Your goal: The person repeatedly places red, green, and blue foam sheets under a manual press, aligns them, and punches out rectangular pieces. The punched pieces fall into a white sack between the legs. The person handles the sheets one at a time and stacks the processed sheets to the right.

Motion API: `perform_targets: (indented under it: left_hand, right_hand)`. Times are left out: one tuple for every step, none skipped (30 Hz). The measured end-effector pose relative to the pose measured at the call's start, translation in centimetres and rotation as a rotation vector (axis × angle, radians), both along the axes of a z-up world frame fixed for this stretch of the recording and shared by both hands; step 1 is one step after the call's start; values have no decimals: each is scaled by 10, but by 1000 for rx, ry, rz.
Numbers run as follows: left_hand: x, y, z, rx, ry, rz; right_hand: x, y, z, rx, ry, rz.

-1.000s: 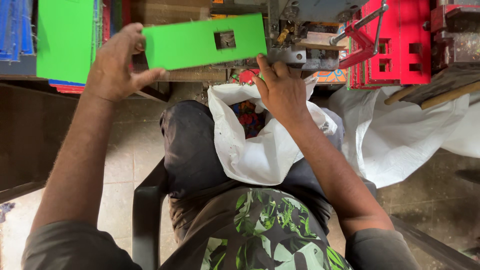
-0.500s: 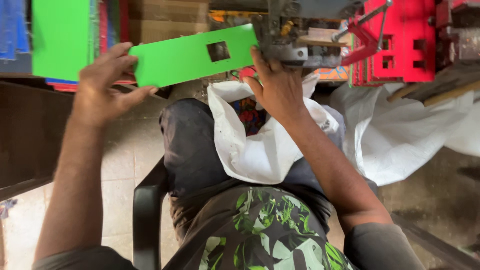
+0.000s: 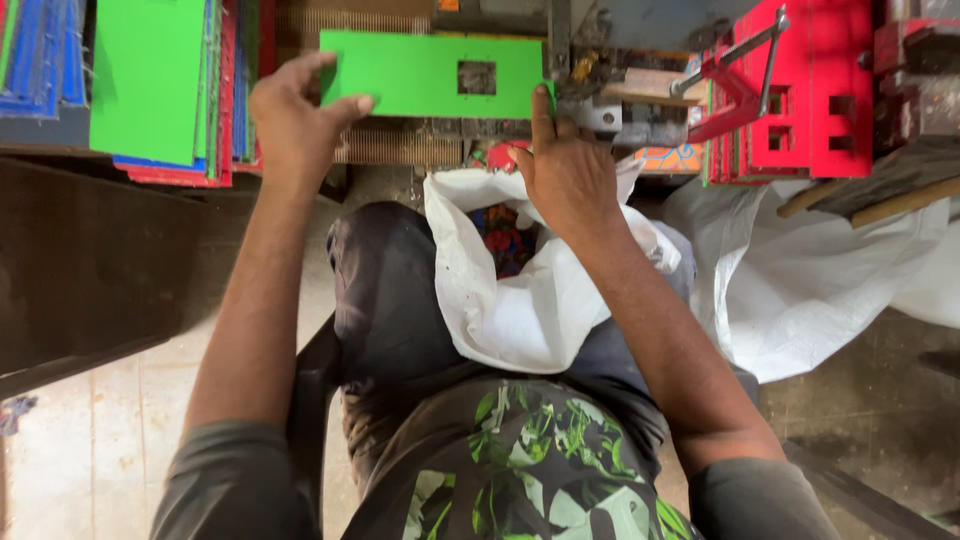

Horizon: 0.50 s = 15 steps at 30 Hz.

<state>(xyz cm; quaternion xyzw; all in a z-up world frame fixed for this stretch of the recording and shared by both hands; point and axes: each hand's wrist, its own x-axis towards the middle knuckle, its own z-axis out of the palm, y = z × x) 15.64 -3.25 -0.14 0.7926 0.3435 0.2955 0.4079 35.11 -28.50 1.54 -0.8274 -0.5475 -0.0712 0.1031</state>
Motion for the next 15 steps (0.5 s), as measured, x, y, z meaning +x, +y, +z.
perform_targets:
  left_hand:
    - [6, -8, -4, 66, -17, -6]
    - [20, -12, -7, 140, -47, -14]
    - [32, -18, -8, 213, -78, -23]
    - [41, -22, -9, 229, -52, 26]
    - [50, -26, -9, 245, -25, 75]
    - [53, -30, -10, 259, 9, 119]
    - [54, -32, -10, 260, 7, 137]
    - [55, -35, -11, 259, 4, 149]
    - [56, -37, -12, 257, 1, 162]
    - [55, -39, -14, 237, 20, 173]
    - [54, -41, -15, 217, 39, 184]
    - [54, -38, -13, 204, 53, 202]
    - [55, -36, -12, 208, 57, 202]
    - [56, -35, -12, 206, 64, 198]
    - [57, -34, -13, 204, 70, 193]
  right_hand:
    - [-5, -5, -2, 30, -6, 17]
    - [-3, -8, -2, 66, -25, 31]
    - [-3, -14, -1, 73, -25, 29]
    - [-2, -18, -1, 83, -23, 33]
    - [0, -22, 0, 93, -22, 37]
    - [-1, -28, -1, 106, 18, 39]
    - [0, -34, -2, 120, 57, 41]
    - [1, -41, -3, 132, 95, 38]
    - [2, -46, -4, 98, 102, 13]
    - [3, -52, -5, 62, 110, -11]
    - [2, -57, -5, 25, 117, -34]
    - [3, -56, -5, 40, 105, -53]
    - [3, -55, -4, 55, 94, -72]
    - [3, -55, -4, 65, 85, -95]
    - [3, -55, -4, 60, 70, -109]
